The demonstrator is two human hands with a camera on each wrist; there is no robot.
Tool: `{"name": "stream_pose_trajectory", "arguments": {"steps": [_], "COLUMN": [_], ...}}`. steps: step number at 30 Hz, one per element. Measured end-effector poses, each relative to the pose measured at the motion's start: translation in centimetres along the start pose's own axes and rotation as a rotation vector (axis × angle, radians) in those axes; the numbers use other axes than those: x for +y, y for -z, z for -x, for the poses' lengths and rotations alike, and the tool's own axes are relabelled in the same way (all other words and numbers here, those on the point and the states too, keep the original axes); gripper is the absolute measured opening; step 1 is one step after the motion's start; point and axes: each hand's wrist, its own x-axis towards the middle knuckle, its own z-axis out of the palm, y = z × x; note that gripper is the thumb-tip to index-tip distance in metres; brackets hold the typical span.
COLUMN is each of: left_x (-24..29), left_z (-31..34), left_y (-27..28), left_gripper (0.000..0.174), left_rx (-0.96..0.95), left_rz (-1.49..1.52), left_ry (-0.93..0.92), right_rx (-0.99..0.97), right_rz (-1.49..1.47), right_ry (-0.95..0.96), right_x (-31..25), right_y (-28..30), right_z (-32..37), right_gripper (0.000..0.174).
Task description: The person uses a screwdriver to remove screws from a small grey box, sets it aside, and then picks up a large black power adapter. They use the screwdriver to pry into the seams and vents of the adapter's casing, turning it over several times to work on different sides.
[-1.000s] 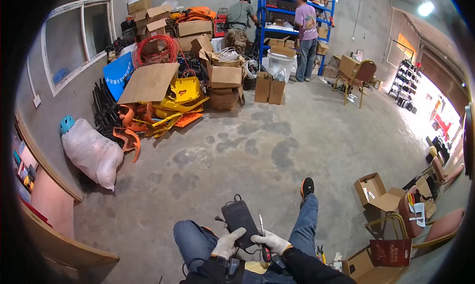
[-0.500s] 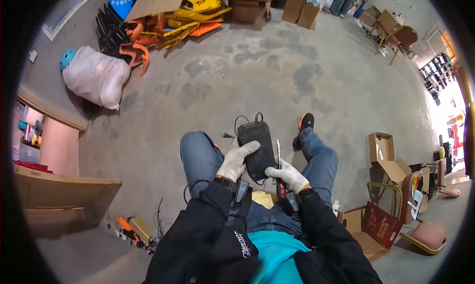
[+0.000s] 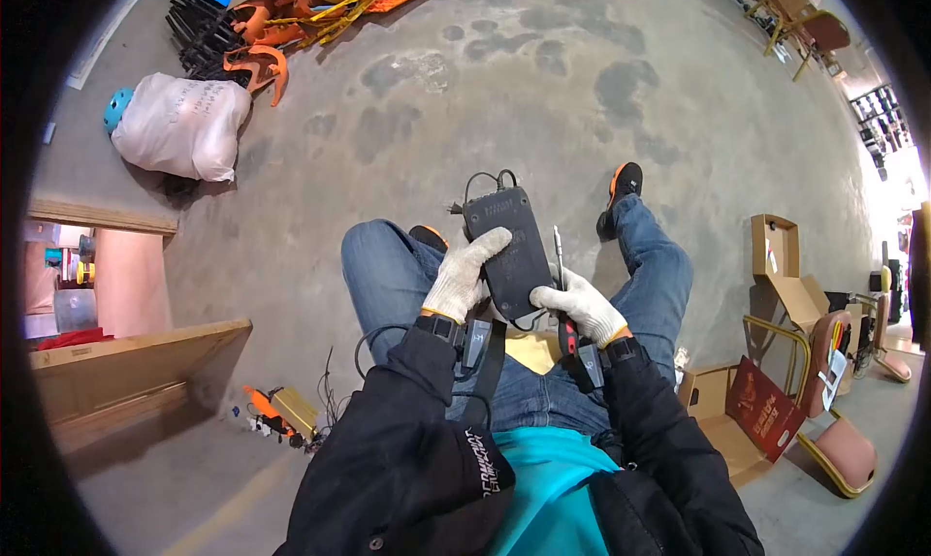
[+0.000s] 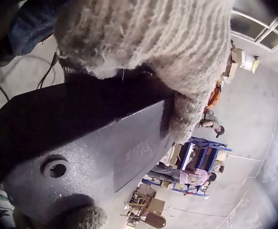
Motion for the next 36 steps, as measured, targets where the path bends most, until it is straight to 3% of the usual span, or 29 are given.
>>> {"name": "stream_pose_trajectory", "arguments": {"steps": [7, 9, 10, 20, 24, 26, 28, 29, 30, 32, 34, 36], "left_x": [-0.1, -0.1, 0.0, -0.2, -0.9, -1.0, -1.3, -1.7, -2.0, -2.1, -2.7, -2.5], "left_z": [-0.5, -0.7, -0.7, -0.5, -0.9, -1.2, -1.5, -2.4, -2.6, -2.7, -3.6, -3.5], "left_y": [-0.1, 0.1, 0.1, -0.5, 0.3, 1.0, 1.1, 2.9, 3.1, 2.8, 3.8, 3.8], "left_gripper": [0.049, 0.049, 0.050, 0.057, 0.054, 0.053, 0.049, 0.044, 0.041, 0.040, 0.040, 0.046], "left_rx": [-0.014, 0.002, 0.024, -0.009, 0.035, -0.001, 0.024, 0.061, 0.078, 0.069, 0.078, 0.125], "left_rz": [-0.055, -0.054, -0.054, -0.114, -0.161, -0.153, -0.164, -0.152, -0.151, -0.161, -0.201, -0.211], "left_ry": [-0.067, -0.007, 0.045, -0.064, -0.103, -0.114, -0.108, -0.036, -0.028, 0.028, 0.042, 0.135], "right_rx": [0.004, -0.013, -0.007, -0.005, 0.182, 0.328, 0.460, 0.436, 0.542, 0.747, 0.862, 1.058], "right_rz": [-0.006, -0.070, -0.072, 0.026, 0.131, 0.100, -0.282, 0.096, -0.395, -0.434, -0.497, -0.478], "right_ry": [-0.009, -0.016, -0.017, 0.003, 0.029, 0.074, 0.284, 0.583, 0.449, 0.619, 0.612, 0.465], "right_x": [-1.2, -1.2, -1.1, 0.0, -1.1, -2.3, -6.7, -6.2, -8.3, -8.0, -4.8, 0.9], "right_y": [-0.7, -0.7, -0.5, -0.4, 2.0, 5.7, 7.7, 11.7, 13.1, 17.7, 22.6, 25.9], "right_z": [0.5, 0.6, 0.7, -0.2, 0.3, 1.5, 6.5, 8.3, 10.8, 14.4, 16.5, 17.2], "right_gripper": [0.065, 0.054, 0.054, 0.059, 0.061, 0.045, 0.029, 0.025, 0.028, 0.028, 0.027, 0.026]}}
